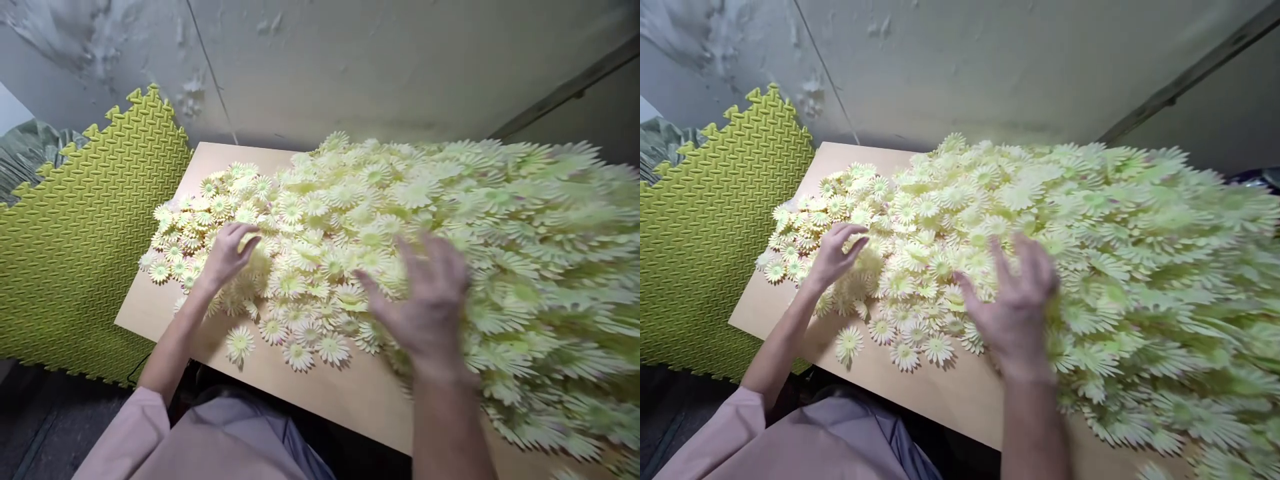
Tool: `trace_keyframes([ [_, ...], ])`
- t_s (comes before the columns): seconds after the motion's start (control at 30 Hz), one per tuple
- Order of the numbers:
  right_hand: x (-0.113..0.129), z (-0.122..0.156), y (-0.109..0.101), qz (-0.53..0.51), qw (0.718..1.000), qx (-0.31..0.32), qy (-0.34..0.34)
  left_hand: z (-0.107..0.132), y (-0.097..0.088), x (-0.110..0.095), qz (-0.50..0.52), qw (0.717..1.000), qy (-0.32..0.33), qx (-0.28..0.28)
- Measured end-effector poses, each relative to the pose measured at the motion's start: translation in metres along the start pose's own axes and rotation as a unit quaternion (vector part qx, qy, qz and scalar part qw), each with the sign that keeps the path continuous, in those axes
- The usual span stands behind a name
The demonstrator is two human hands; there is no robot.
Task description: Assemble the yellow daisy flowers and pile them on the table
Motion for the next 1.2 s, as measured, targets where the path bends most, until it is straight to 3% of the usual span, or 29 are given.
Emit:
trace_keyframes([
  [0.1, 0.082, -0.004, 0.056, -0.089, 0.975, 0.164, -0.117, -0.030, -0.016, 0.025, -0.094, 0.993, -0.040, -0.062],
  [0.17, 0.112, 0.000, 0.085, -0.125, 0.958, 0.208, -0.155, -0.049, -0.023, 0.041, -0.149, 0.982, -0.078, -0.086],
  [0.23, 0.107, 0.006, 0.106, -0.130, 0.954, 0.232, -0.139, -0.060, -0.031, 0.047, -0.162, 0.979, -0.098, -0.077],
  [0.33, 0.063, 0.014, 0.112, -0.096, 0.968, 0.213, -0.094, -0.048, -0.059, 0.028, -0.139, 0.983, -0.088, -0.077],
  [0.37, 0.047, 0.016, 0.108, -0.083, 0.972, 0.202, -0.084, -0.036, -0.063, 0.019, -0.127, 0.987, -0.090, -0.039],
  [0.43, 0.018, 0.018, 0.098, -0.059, 0.978, 0.186, -0.068, 0.006, -0.047, 0.001, -0.087, 0.981, -0.092, 0.145],
  [0.5, -0.002, 0.016, 0.090, -0.045, 0.983, 0.168, -0.054, 0.070, -0.021, -0.007, -0.090, 0.930, -0.117, 0.336],
  [0.57, -0.012, 0.012, 0.083, -0.043, 0.989, 0.134, -0.041, 0.123, -0.010, -0.005, -0.124, 0.902, -0.144, 0.387],
  [0.67, -0.019, 0.005, 0.074, -0.070, 0.996, 0.062, -0.012, 0.165, 0.004, 0.007, -0.179, 0.901, -0.156, 0.364],
  [0.77, -0.023, 0.001, 0.063, -0.104, 0.994, -0.013, 0.026, 0.166, 0.011, 0.007, -0.147, 0.925, -0.159, 0.311],
  [0.87, -0.030, 0.000, 0.047, -0.116, 0.987, -0.078, 0.080, 0.136, 0.009, -0.014, -0.059, 0.965, -0.127, 0.223],
  [0.93, -0.039, -0.001, 0.037, -0.117, 0.979, -0.111, 0.128, 0.109, 0.006, -0.036, -0.012, 0.986, -0.064, 0.152],
  [1.03, -0.053, -0.004, 0.026, -0.127, 0.963, -0.153, 0.180, 0.080, 0.027, -0.054, -0.054, 0.987, 0.020, 0.148],
  [1.1, -0.064, -0.007, 0.018, -0.142, 0.951, -0.189, 0.198, 0.064, 0.037, -0.048, -0.147, 0.981, 0.026, 0.121],
  [1.2, -0.083, -0.009, 0.009, -0.167, 0.931, -0.239, 0.221, 0.052, 0.050, -0.026, -0.258, 0.960, -0.020, 0.105],
])
Point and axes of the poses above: each hand's wrist, its own z-axis away from the middle knuckle, its own y-axis out of the palm, x = y × z, the point moved 10 cm from there along -z, towards the middle knuckle, and after that the axes turned 14 degrees about -y, right-handed, at the moved point
